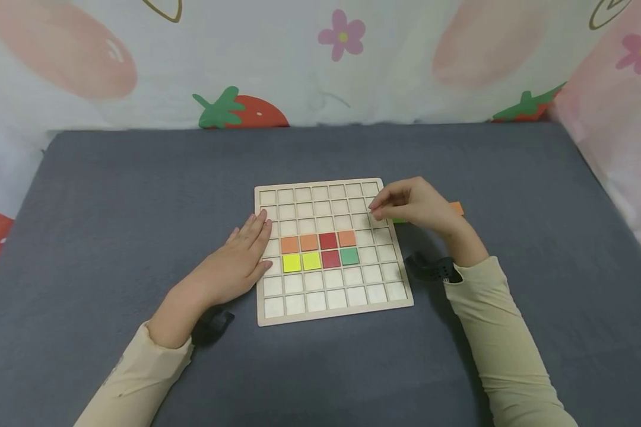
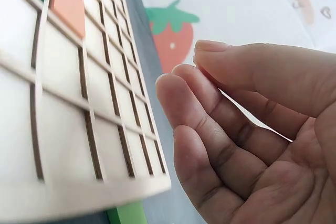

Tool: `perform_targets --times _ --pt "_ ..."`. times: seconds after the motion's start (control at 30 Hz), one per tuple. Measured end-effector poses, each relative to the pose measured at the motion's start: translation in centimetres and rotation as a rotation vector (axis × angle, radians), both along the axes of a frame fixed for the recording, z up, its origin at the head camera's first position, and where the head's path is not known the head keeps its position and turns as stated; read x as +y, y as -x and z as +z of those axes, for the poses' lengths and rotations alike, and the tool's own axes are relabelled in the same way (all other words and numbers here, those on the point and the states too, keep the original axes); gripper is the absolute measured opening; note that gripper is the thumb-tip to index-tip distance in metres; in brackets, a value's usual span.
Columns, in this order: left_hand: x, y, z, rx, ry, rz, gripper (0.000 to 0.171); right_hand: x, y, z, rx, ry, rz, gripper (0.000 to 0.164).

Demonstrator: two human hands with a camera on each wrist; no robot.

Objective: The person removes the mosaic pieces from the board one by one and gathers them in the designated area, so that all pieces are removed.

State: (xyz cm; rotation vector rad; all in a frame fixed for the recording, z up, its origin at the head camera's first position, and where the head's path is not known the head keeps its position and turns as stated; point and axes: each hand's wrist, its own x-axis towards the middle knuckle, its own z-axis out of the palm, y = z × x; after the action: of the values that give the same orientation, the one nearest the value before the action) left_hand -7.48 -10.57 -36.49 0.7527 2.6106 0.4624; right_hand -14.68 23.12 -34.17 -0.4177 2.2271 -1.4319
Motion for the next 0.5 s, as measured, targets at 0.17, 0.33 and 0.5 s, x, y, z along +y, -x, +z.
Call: perform_targets --times 0.17,0.33,0.5 --pt "0.1 0.1 -0.1 0.01 0.003 0.0 0.065 -1.3 0.0 -0.3 0.046 0.004 0.06 0.016" --pt "0.2 0.1 -0.4 0.017 0.009 0.002 0.065 -2.8 0.0 -0.5 0.065 0.005 0.117 0.013" --pt "0.3 0.0 -0.4 0.021 0.014 0.004 0.065 -4.3 -0.1 -0.6 0.047 0.028 0.158 0.012"
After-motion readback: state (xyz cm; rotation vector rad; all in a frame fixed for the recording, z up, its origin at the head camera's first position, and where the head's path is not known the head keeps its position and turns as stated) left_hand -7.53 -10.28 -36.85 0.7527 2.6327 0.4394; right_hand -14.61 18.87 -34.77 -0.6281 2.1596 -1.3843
